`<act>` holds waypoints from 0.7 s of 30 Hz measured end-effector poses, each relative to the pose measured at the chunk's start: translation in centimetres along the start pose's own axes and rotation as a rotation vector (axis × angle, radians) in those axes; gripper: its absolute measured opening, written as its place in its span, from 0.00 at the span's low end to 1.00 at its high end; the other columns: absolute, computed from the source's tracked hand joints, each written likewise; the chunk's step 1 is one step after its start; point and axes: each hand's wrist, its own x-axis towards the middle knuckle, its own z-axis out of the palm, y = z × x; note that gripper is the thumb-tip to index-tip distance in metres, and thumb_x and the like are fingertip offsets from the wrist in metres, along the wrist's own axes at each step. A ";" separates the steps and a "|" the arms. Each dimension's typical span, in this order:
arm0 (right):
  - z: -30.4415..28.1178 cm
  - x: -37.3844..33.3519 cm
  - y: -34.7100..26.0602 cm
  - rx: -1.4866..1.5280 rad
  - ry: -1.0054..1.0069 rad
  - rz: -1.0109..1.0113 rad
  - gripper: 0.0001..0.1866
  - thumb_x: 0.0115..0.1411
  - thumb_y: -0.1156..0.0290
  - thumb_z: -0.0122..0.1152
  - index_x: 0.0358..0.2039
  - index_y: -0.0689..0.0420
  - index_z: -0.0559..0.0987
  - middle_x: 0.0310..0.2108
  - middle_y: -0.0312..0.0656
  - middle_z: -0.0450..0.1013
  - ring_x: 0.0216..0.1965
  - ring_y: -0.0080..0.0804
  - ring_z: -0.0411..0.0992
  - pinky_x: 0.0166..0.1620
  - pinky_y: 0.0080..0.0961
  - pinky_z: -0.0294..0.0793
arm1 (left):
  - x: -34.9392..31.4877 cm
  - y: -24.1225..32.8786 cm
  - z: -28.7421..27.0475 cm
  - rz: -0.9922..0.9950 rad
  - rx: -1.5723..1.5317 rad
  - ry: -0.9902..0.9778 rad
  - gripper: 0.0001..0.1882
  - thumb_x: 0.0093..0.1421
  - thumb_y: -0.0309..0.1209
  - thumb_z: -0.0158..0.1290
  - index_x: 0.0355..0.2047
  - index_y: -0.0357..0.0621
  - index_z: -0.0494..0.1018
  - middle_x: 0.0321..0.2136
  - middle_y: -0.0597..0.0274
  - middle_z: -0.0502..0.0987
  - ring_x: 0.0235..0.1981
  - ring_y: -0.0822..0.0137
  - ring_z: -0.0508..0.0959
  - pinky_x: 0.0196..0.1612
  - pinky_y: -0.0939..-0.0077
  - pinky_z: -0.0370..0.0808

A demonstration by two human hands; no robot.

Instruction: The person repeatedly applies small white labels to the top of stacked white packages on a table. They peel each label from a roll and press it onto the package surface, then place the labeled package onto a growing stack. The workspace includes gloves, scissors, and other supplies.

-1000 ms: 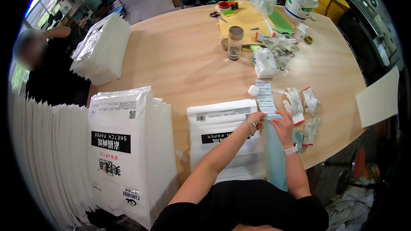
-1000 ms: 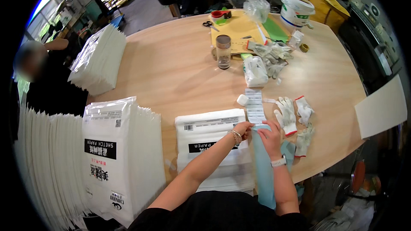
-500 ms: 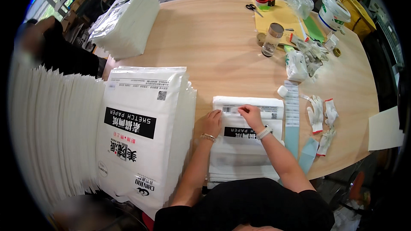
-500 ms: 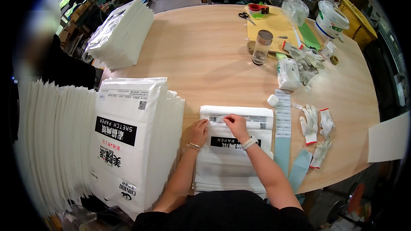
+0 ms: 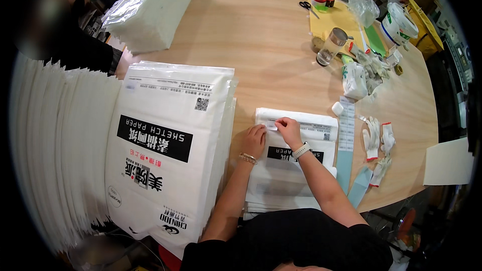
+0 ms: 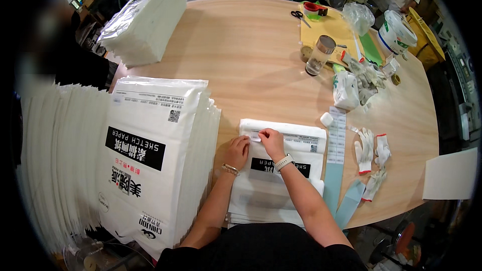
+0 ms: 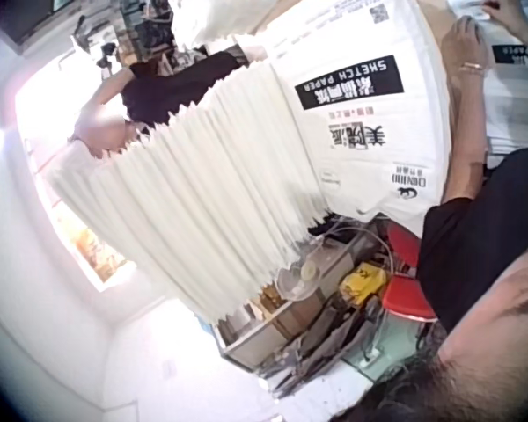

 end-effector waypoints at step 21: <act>-0.2 -0.9 -1.8 -0.643 0.202 -0.204 0.28 0.43 0.57 0.60 0.42 0.56 0.62 0.29 0.43 0.70 0.28 0.46 0.69 0.30 0.33 0.69 | -0.1 0.2 -0.1 0.059 0.188 -0.151 0.16 0.44 0.24 0.48 0.36 0.46 0.71 0.36 0.61 0.67 0.40 0.60 0.66 0.42 0.67 0.66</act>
